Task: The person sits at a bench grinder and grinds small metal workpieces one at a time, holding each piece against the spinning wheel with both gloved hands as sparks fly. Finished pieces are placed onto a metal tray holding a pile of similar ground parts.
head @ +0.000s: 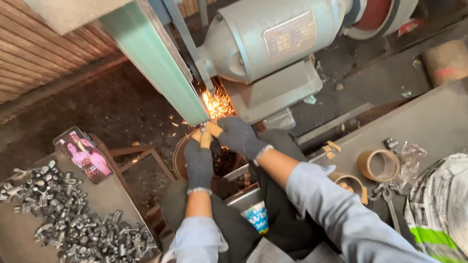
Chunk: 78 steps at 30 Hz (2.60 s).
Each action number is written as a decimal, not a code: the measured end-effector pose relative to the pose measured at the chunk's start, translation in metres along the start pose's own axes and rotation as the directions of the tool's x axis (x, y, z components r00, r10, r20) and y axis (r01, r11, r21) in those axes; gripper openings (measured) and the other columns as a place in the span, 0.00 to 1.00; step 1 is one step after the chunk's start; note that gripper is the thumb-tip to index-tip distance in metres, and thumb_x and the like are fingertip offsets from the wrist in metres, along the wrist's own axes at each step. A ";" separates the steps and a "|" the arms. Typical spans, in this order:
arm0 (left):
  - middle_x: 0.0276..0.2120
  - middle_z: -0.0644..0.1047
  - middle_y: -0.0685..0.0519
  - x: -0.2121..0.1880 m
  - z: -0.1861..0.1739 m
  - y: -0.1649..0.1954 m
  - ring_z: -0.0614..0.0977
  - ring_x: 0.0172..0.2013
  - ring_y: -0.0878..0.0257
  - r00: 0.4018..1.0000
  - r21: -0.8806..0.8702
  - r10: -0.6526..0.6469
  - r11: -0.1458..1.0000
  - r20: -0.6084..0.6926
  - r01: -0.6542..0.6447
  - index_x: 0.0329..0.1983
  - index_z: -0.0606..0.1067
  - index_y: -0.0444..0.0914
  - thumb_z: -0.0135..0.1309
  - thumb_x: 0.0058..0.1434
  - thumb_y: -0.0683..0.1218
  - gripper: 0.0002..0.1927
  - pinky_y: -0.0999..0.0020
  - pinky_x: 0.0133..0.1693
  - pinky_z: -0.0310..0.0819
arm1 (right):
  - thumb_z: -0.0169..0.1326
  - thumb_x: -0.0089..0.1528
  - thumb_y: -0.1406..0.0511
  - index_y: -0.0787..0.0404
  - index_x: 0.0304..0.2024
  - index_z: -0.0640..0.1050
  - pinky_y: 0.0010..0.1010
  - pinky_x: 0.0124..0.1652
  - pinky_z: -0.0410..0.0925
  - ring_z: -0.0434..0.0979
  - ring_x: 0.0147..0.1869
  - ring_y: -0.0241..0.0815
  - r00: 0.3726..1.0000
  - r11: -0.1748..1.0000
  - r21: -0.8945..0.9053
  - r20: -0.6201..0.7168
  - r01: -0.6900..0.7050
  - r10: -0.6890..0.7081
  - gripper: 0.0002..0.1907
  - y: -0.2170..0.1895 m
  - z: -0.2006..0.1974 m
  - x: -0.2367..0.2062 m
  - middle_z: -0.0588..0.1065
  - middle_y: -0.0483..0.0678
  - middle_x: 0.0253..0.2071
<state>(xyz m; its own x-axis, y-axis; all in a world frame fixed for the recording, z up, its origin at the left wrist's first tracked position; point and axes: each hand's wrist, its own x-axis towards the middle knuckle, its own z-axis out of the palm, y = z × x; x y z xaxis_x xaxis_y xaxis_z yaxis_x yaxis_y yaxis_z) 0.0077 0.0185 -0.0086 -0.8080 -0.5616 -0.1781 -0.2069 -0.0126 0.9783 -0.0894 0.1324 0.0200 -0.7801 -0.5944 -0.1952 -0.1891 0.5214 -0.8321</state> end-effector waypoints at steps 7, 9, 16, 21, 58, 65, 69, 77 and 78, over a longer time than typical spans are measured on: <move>0.40 0.81 0.41 0.012 0.013 0.002 0.77 0.44 0.55 0.993 -0.007 -0.028 1.000 0.115 0.029 0.49 0.78 0.26 0.50 0.73 0.44 0.14 0.64 0.49 0.73 | 0.54 0.66 0.54 0.60 0.50 0.82 0.36 0.47 0.74 0.84 0.48 0.49 0.983 0.996 0.091 -0.183 0.021 -0.004 0.19 0.008 -0.005 0.001 0.82 0.57 0.44; 0.47 0.81 0.44 0.009 0.015 0.008 0.79 0.49 0.58 0.997 -0.028 0.069 0.997 0.034 -0.068 0.53 0.76 0.28 0.51 0.71 0.44 0.14 0.65 0.53 0.72 | 0.52 0.69 0.55 0.61 0.49 0.82 0.36 0.48 0.74 0.84 0.47 0.50 0.991 0.981 0.179 -0.099 -0.073 0.092 0.19 0.000 -0.011 -0.006 0.83 0.57 0.43; 0.44 0.82 0.47 -0.032 -0.014 0.032 0.81 0.44 0.64 0.946 0.301 0.317 0.897 0.074 -0.324 0.52 0.79 0.32 0.60 0.62 0.46 0.18 0.66 0.48 0.75 | 0.55 0.67 0.61 0.65 0.54 0.78 0.37 0.48 0.72 0.78 0.53 0.56 0.860 0.856 -0.131 -0.042 0.499 -0.508 0.17 -0.023 -0.033 -0.046 0.75 0.64 0.61; 0.44 0.80 0.54 -0.024 0.000 0.022 0.78 0.44 0.68 0.990 -0.223 0.095 0.972 0.103 -0.070 0.55 0.76 0.31 0.54 0.69 0.47 0.17 0.70 0.48 0.74 | 0.55 0.66 0.62 0.67 0.54 0.78 0.33 0.48 0.72 0.78 0.50 0.40 0.992 0.934 0.336 -0.076 0.122 -0.102 0.17 -0.014 -0.026 -0.040 0.80 0.54 0.47; 0.37 0.80 0.58 -0.013 -0.019 0.001 0.79 0.33 0.71 0.984 -0.195 -0.028 0.979 0.176 0.063 0.55 0.75 0.37 0.55 0.64 0.47 0.17 0.73 0.34 0.78 | 0.57 0.66 0.59 0.64 0.43 0.83 0.25 0.32 0.66 0.72 0.34 0.28 0.978 0.843 0.519 0.206 -0.141 0.037 0.14 -0.004 -0.023 -0.025 0.78 0.40 0.31; 0.28 0.75 0.57 0.005 -0.005 -0.011 0.73 0.25 0.71 0.989 -0.202 -0.145 0.968 0.022 0.146 0.43 0.77 0.35 0.50 0.71 0.50 0.14 0.75 0.26 0.69 | 0.57 0.66 0.60 0.67 0.40 0.83 0.28 0.35 0.68 0.72 0.35 0.31 0.987 0.859 0.490 0.127 -0.149 0.099 0.15 -0.005 0.000 0.008 0.78 0.43 0.31; 0.28 0.73 0.57 0.006 0.005 -0.015 0.71 0.25 0.71 0.988 -0.255 -0.141 0.955 0.060 0.152 0.42 0.76 0.34 0.50 0.71 0.50 0.13 0.74 0.26 0.67 | 0.56 0.65 0.60 0.65 0.42 0.81 0.25 0.38 0.70 0.76 0.39 0.29 0.992 0.877 0.464 0.063 -0.125 0.108 0.14 -0.001 -0.010 0.002 0.79 0.41 0.34; 0.34 0.79 0.55 0.013 0.017 0.005 0.76 0.37 0.66 0.993 -0.188 0.113 0.975 -0.039 -0.118 0.43 0.79 0.32 0.52 0.72 0.49 0.15 0.69 0.41 0.72 | 0.57 0.68 0.60 0.69 0.42 0.80 0.31 0.38 0.69 0.74 0.38 0.34 0.997 0.822 0.563 0.054 -0.080 0.060 0.15 0.005 -0.013 0.010 0.78 0.44 0.34; 0.36 0.82 0.53 0.009 0.009 0.010 0.80 0.39 0.64 0.988 -0.142 0.145 0.978 -0.050 -0.151 0.46 0.81 0.33 0.53 0.70 0.50 0.15 0.68 0.43 0.75 | 0.58 0.68 0.61 0.70 0.44 0.80 0.32 0.40 0.69 0.74 0.40 0.35 0.996 0.786 0.611 0.044 -0.090 0.080 0.15 0.003 -0.012 0.004 0.78 0.45 0.37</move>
<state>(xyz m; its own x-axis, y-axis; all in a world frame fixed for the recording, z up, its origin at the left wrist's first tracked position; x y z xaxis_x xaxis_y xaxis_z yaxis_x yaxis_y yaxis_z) -0.0069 0.0206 -0.0013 -0.8007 -0.5983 -0.0290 -0.0022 -0.0455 0.9990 -0.1000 0.1389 0.0228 -0.7660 -0.5770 -0.2835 0.2859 0.0893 -0.9541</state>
